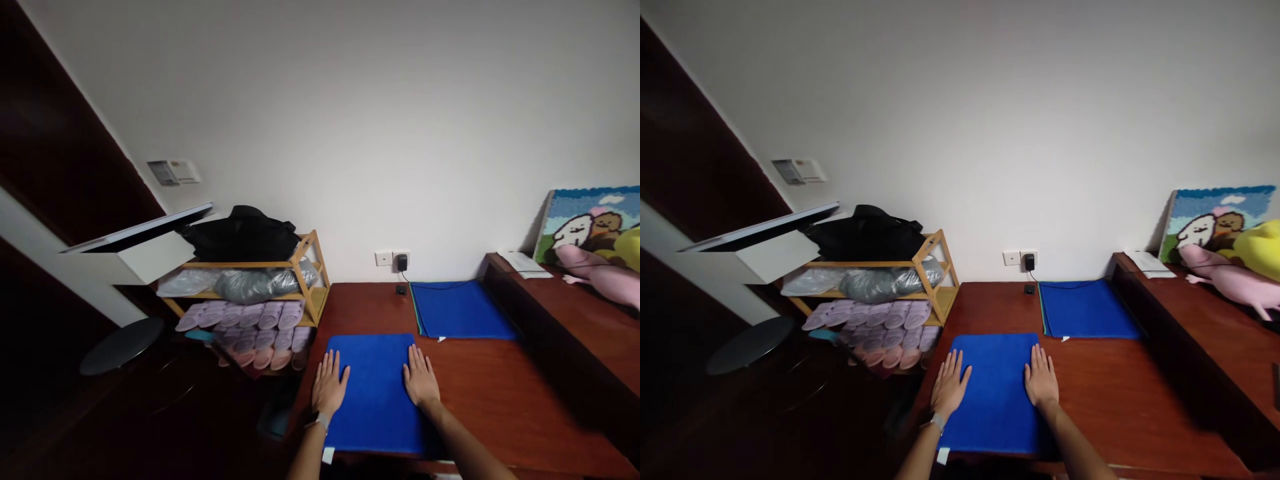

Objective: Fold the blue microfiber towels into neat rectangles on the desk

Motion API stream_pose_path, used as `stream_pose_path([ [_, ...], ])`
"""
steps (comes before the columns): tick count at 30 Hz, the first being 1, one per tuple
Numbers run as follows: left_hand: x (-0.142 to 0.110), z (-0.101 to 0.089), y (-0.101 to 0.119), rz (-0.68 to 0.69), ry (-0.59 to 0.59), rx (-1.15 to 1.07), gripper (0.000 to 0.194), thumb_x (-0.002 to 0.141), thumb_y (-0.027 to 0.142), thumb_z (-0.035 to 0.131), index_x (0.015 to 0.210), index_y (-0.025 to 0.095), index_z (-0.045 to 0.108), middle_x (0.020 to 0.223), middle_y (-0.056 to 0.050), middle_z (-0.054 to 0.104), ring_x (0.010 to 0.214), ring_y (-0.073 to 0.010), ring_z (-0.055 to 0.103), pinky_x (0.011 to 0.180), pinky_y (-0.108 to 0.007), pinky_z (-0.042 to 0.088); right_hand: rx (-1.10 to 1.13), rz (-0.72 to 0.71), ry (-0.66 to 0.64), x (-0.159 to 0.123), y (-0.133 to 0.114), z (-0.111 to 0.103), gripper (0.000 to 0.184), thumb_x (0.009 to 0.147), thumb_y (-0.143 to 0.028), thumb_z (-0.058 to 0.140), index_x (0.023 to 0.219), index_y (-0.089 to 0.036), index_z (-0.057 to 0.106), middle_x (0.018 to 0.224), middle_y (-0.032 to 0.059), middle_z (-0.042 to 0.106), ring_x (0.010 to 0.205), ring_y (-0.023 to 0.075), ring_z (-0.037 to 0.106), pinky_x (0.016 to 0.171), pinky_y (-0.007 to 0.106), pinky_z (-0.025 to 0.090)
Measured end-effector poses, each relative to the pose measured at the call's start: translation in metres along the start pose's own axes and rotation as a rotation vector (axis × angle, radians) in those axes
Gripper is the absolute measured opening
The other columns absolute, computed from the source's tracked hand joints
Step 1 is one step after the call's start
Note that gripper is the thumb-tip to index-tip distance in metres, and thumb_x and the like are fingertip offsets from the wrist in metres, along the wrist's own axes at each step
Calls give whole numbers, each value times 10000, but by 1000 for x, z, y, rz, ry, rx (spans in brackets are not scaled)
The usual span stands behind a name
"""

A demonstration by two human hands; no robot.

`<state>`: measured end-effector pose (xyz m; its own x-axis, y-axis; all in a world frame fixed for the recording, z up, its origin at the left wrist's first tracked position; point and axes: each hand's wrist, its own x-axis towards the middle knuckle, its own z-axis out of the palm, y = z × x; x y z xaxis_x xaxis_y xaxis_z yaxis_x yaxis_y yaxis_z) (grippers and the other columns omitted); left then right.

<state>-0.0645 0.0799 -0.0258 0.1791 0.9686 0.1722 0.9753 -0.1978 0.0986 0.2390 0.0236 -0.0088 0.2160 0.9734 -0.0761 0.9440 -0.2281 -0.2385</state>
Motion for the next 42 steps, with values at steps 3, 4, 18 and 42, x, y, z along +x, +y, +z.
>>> stream_pose_path([
  [3,0,-1,6,-4,-5,5,747,1032,626,195,1615,170,295,1685,-108,285,1563,-263,237,1257,-471,252,-17,10,-33,-3,0,-3,680,1017,-404,154,1620,-91,160,1709,47,139,1583,204,122,1283,405,74],
  [4,0,-2,7,-6,-7,8,744,1032,623,193,1612,171,304,1683,-107,289,1562,-261,240,1259,-467,247,-19,14,-36,-7,1,-3,679,1018,-405,153,1620,-92,161,1709,49,138,1583,207,120,1282,410,79],
  [18,-12,-19,132,353,-21,-162,642,1067,507,205,1637,211,201,1701,-50,227,1571,-221,200,1285,-455,231,15,-38,15,-52,7,-2,661,1019,-407,151,1618,-133,198,1699,33,162,1581,217,134,1284,445,94],
  [42,-41,-16,-9,-22,-39,34,678,1046,568,242,1612,200,309,1671,-98,308,1545,-289,281,1248,-510,274,-20,-7,-46,-55,2,-11,659,1020,-392,138,1620,-120,170,1703,22,146,1581,213,135,1282,436,98],
])
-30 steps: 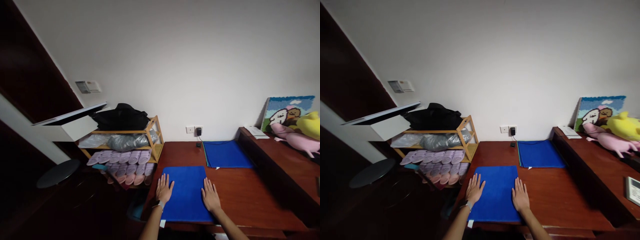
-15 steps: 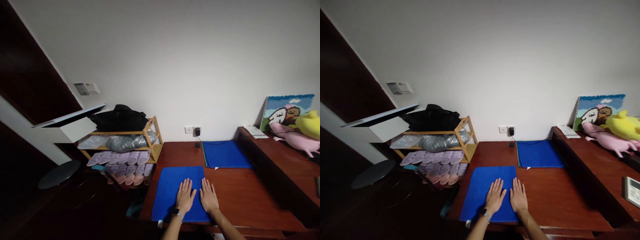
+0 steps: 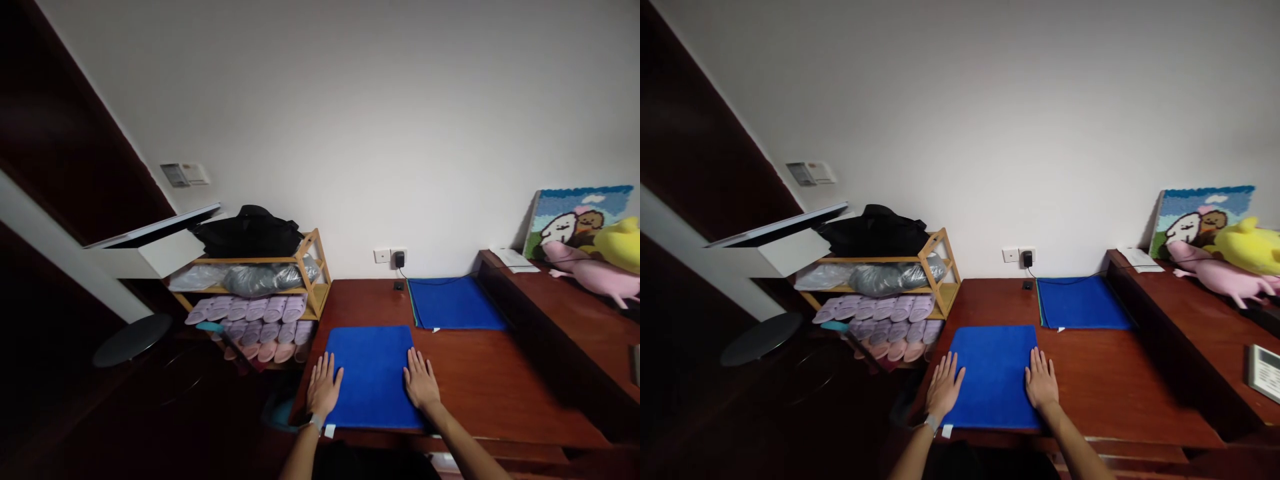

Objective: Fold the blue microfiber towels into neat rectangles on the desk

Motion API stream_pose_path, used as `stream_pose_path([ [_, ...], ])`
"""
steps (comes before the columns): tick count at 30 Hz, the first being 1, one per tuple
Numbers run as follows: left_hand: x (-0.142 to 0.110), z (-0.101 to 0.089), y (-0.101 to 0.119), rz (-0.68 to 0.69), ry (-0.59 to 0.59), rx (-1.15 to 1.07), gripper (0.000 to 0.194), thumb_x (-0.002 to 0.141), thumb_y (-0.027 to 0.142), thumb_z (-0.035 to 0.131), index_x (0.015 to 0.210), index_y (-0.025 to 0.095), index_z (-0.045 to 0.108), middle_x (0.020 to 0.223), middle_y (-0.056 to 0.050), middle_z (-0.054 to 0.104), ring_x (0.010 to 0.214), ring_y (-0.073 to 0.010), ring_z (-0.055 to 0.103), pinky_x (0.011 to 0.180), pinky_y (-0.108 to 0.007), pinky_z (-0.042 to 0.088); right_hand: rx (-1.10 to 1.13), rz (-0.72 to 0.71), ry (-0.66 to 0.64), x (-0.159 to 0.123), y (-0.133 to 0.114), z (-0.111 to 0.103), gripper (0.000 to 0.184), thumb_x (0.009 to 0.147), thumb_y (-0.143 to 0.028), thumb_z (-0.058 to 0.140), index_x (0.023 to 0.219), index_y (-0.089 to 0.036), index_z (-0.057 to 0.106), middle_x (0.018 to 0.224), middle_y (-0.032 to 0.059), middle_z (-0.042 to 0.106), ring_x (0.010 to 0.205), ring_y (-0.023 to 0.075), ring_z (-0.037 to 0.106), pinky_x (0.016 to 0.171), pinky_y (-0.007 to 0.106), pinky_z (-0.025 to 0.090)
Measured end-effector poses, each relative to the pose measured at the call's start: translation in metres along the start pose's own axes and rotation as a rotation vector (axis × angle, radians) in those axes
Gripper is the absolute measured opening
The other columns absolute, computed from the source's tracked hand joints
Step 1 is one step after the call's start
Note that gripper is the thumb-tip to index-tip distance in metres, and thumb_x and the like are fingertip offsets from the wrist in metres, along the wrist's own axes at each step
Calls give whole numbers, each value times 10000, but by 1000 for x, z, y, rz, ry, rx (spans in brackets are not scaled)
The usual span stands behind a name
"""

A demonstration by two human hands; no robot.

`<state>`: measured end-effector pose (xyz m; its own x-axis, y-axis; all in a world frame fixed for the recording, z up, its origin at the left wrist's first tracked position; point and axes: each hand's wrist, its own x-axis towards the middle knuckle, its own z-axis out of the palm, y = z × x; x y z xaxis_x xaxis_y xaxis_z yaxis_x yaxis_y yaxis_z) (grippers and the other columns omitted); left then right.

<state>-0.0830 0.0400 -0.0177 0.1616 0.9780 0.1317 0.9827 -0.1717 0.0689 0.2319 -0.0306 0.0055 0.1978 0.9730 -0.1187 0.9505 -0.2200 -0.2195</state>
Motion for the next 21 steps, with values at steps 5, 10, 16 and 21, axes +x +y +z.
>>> stream_pose_path([
  [5,4,-15,9,37,55,14,681,1043,555,284,1603,171,329,1662,-120,331,1549,-290,266,1267,-508,229,31,-27,31,-22,3,7,663,1026,-428,119,1620,-141,180,1699,5,164,1580,212,142,1285,442,104],
  [10,-4,-27,104,303,54,-140,630,1071,501,227,1634,217,220,1686,-63,287,1565,-228,225,1275,-456,247,44,-24,51,-30,6,15,662,1020,-415,159,1617,-135,208,1695,33,189,1580,215,142,1287,447,86],
  [16,-25,-10,185,485,-79,-251,601,1074,511,214,1635,295,197,1691,-13,271,1565,-191,224,1288,-441,228,26,-60,28,-29,9,16,654,999,-363,190,1613,-143,230,1695,18,175,1582,215,126,1285,456,86],
  [21,-35,-7,91,256,-87,-137,631,1061,555,229,1627,276,241,1693,-41,251,1562,-247,234,1274,-499,241,38,-35,64,-29,8,21,668,1011,-412,164,1616,-134,217,1694,19,181,1580,218,142,1285,451,91],
])
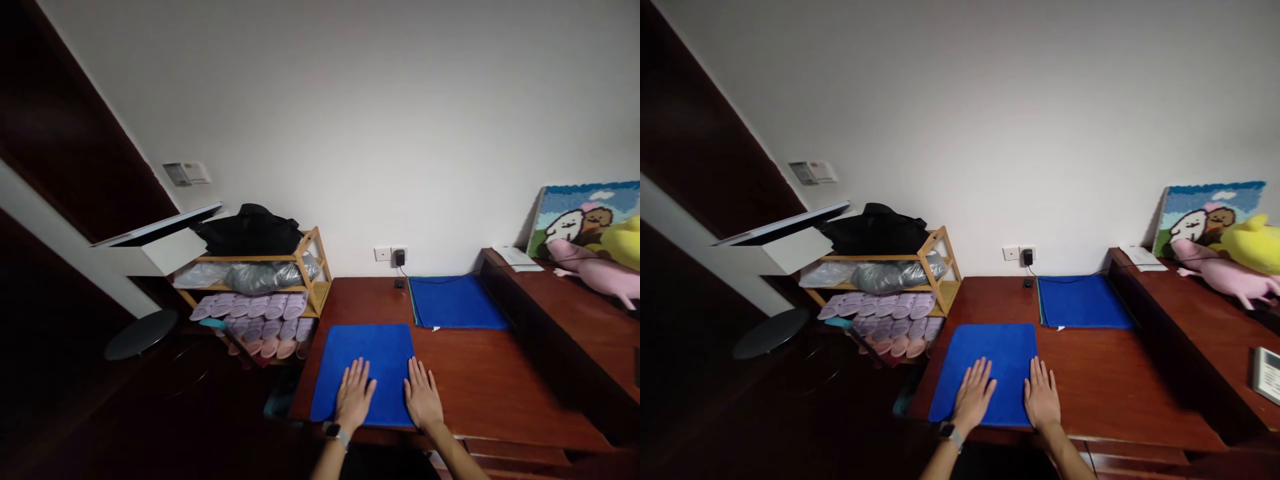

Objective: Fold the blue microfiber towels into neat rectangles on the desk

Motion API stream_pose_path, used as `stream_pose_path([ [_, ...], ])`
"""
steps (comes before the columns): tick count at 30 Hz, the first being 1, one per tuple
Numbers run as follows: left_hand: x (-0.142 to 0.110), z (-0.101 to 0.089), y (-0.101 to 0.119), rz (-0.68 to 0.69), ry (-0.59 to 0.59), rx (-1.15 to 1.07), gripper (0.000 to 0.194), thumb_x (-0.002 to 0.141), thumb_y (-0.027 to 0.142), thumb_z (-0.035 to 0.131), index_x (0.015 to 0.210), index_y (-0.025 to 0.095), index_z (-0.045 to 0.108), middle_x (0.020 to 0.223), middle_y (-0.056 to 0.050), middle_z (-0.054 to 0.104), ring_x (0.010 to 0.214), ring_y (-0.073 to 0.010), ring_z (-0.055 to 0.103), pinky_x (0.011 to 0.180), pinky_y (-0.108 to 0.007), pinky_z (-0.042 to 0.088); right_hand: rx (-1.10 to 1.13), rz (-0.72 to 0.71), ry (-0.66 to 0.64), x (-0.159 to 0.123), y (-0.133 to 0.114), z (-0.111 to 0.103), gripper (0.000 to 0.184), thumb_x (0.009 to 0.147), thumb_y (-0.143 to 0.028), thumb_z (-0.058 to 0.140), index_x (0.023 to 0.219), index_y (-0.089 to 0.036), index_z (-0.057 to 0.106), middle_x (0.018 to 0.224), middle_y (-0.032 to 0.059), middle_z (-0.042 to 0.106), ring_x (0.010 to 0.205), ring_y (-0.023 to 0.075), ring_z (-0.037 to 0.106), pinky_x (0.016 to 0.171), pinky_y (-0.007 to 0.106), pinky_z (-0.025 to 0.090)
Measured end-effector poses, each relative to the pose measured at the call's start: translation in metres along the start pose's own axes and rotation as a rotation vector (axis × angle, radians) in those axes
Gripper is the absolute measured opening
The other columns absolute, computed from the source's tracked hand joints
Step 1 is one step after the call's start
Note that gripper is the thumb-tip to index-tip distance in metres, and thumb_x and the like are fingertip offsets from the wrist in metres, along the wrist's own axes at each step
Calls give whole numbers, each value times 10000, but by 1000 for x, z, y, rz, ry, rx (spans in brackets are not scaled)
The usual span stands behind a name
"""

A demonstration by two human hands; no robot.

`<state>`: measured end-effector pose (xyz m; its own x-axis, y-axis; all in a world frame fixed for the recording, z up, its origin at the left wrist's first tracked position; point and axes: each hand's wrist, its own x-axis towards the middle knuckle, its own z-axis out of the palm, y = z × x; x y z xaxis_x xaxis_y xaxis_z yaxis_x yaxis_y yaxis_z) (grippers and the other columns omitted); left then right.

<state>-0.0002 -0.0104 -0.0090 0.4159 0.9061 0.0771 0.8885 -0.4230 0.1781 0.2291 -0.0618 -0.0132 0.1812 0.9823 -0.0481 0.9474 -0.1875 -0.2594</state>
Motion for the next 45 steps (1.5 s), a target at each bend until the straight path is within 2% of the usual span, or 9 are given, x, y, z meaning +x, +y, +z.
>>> stream_pose_path([
  [5,-26,-13,-79,-224,41,104,673,1054,580,229,1623,222,266,1687,-74,257,1557,-257,242,1261,-489,264,-12,18,-2,1,-3,0,665,1012,-411,166,1619,-143,210,1696,28,181,1579,222,150,1283,457,82],
  [14,-13,-19,-81,-217,47,133,689,1048,568,266,1593,156,348,1667,-119,302,1546,-265,275,1261,-482,265,-30,10,-15,5,-9,-17,642,1020,-387,167,1616,-153,212,1694,3,169,1579,228,148,1282,457,98],
  [19,-7,-11,-30,-65,143,85,638,1070,517,225,1594,172,345,1666,-100,327,1544,-243,290,1262,-473,272,42,2,43,-19,-3,5,656,1021,-438,200,1604,-143,258,1682,41,219,1571,247,187,1276,489,162],
  [23,10,1,49,186,68,-23,611,1074,516,253,1621,244,258,1689,-52,275,1555,-210,259,1265,-442,279,48,-34,74,-27,-2,9,646,1024,-433,208,1594,-142,298,1676,54,227,1567,252,199,1280,493,147],
  [26,14,7,71,197,21,-57,603,1072,529,252,1621,280,242,1688,-38,275,1554,-211,259,1268,-457,272,46,-42,76,-25,-2,7,644,1025,-441,204,1592,-154,306,1674,43,225,1567,254,196,1281,494,147],
  [29,1,7,42,81,11,-17,607,1067,546,247,1615,285,256,1686,-42,270,1554,-237,261,1264,-494,267,62,-31,80,-24,-2,7,636,1025,-425,208,1597,-155,285,1673,35,223,1568,250,195,1279,497,161],
  [34,-47,1,-60,-203,80,121,638,1061,529,266,1614,211,265,1687,-76,254,1552,-268,261,1254,-514,274,63,-25,85,-25,-1,10,643,1024,-427,213,1595,-141,282,1675,41,218,1567,247,196,1282,494,148],
  [37,-71,2,-101,-272,113,154,644,1058,489,275,1611,160,272,1678,-104,278,1542,-264,289,1233,-488,324,64,-20,95,-24,-1,11,645,1020,-422,230,1594,-134,290,1672,56,232,1564,250,209,1282,498,149],
  [45,-85,19,-122,-227,204,179,623,1053,450,266,1612,174,287,1648,-83,365,1515,-242,352,1226,-463,346,88,-43,162,-33,3,32,631,1023,-429,240,1579,-151,346,1660,55,267,1549,259,258,1269,512,211],
])
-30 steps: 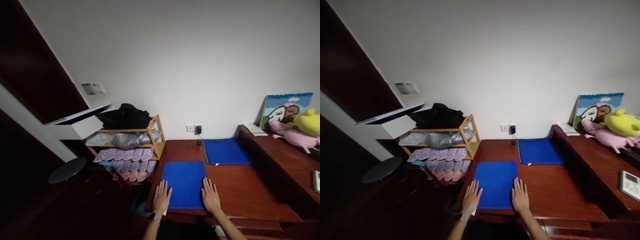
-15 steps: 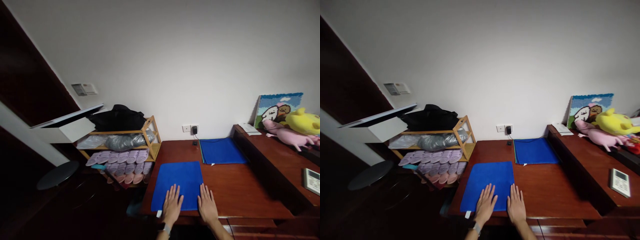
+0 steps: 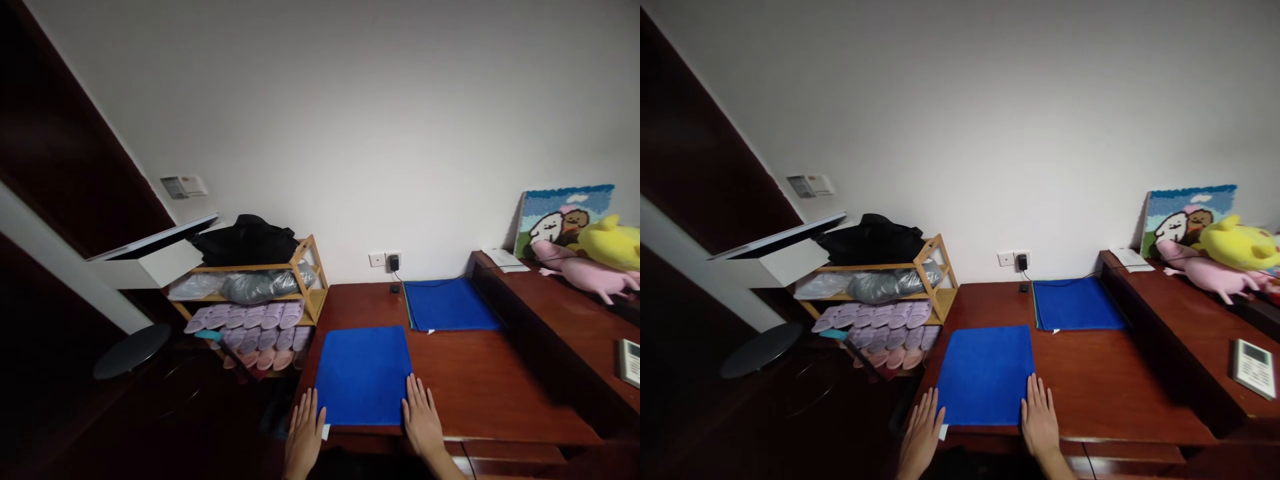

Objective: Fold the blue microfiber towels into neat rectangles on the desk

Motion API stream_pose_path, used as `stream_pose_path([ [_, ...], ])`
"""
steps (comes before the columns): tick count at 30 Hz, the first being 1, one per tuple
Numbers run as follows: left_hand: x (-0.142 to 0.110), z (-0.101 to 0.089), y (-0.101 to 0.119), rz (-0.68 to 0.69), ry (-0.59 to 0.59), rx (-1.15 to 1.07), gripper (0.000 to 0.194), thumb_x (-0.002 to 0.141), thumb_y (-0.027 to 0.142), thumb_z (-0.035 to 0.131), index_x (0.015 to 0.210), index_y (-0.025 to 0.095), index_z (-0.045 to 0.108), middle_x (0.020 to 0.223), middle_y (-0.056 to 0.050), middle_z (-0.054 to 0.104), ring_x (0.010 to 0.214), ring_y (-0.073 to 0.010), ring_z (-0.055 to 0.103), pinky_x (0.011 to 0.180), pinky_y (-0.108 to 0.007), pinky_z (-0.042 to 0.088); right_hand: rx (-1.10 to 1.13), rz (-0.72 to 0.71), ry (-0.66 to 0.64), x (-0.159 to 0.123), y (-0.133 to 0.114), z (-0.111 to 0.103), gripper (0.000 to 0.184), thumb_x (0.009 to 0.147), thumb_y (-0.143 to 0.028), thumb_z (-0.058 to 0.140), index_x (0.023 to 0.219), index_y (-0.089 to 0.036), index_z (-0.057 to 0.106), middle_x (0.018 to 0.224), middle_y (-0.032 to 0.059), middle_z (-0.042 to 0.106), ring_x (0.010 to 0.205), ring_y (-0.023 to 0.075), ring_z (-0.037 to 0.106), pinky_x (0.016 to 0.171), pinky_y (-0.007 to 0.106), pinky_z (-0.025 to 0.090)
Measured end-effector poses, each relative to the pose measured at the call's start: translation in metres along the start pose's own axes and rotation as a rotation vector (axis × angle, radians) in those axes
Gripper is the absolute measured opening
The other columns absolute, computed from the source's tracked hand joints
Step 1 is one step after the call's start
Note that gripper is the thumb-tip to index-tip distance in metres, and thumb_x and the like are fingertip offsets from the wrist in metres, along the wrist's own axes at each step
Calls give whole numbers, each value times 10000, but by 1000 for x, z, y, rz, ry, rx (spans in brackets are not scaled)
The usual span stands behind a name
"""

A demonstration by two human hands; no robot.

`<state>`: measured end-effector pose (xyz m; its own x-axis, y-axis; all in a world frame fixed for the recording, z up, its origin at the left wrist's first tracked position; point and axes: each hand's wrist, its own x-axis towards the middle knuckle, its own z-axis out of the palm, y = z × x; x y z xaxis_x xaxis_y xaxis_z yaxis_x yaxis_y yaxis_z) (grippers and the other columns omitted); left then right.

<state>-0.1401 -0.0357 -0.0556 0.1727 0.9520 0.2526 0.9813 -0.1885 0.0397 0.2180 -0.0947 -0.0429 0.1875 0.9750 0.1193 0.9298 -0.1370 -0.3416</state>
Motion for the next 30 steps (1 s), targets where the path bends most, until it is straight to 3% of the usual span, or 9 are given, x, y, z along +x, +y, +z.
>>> stream_pose_path([
  [4,5,0,-1,24,92,-1,629,1042,427,302,1626,201,244,1625,-78,416,1486,-255,410,1214,-498,366,41,-66,78,-15,8,17,605,1038,-444,237,1579,-198,354,1654,32,293,1541,248,278,1267,505,240],
  [6,13,-6,17,32,162,-12,637,1042,405,314,1634,199,204,1622,-83,423,1483,-264,415,1208,-503,378,50,-93,85,-17,10,22,606,1042,-459,246,1576,-196,357,1648,31,306,1533,250,300,1259,497,270],
  [9,28,-19,80,117,177,-71,617,1056,359,314,1637,225,153,1637,-62,398,1491,-249,403,1205,-476,393,60,-111,116,-16,13,27,605,1044,-481,264,1566,-199,380,1635,38,331,1515,266,343,1239,500,312],
  [13,40,-26,183,381,-28,-195,580,1076,385,298,1626,293,138,1672,-6,307,1519,-220,347,1237,-440,358,40,-169,180,-11,19,39,580,1045,-488,284,1529,-219,455,1601,50,399,1473,286,420,1205,505,362],
  [16,41,-21,219,427,-125,-215,565,1082,436,270,1619,296,168,1673,2,281,1526,-222,331,1250,-438,334,14,-225,228,-7,26,51,558,1041,-484,298,1490,-236,519,1559,59,471,1424,298,489,1157,501,416],
  [19,37,-12,202,404,-112,-177,558,1079,464,279,1611,317,190,1665,16,290,1516,-224,353,1240,-437,348,24,-213,273,-5,28,58,556,1033,-490,306,1486,-258,529,1527,56,523,1399,307,519,1126,500,445],
  [26,3,-4,88,160,-7,-28,548,1060,402,325,1595,308,255,1644,-5,348,1491,-261,399,1195,-478,404,61,-135,161,-12,20,42,584,1017,-479,283,1500,-242,512,1576,29,453,1443,298,464,1198,502,386],
  [30,-11,-6,63,74,7,-12,565,1059,409,322,1600,261,257,1656,-29,316,1504,-265,373,1212,-488,385,78,-136,180,-15,20,38,598,1015,-503,269,1512,-259,496,1564,24,480,1452,301,452,1201,518,375],
])
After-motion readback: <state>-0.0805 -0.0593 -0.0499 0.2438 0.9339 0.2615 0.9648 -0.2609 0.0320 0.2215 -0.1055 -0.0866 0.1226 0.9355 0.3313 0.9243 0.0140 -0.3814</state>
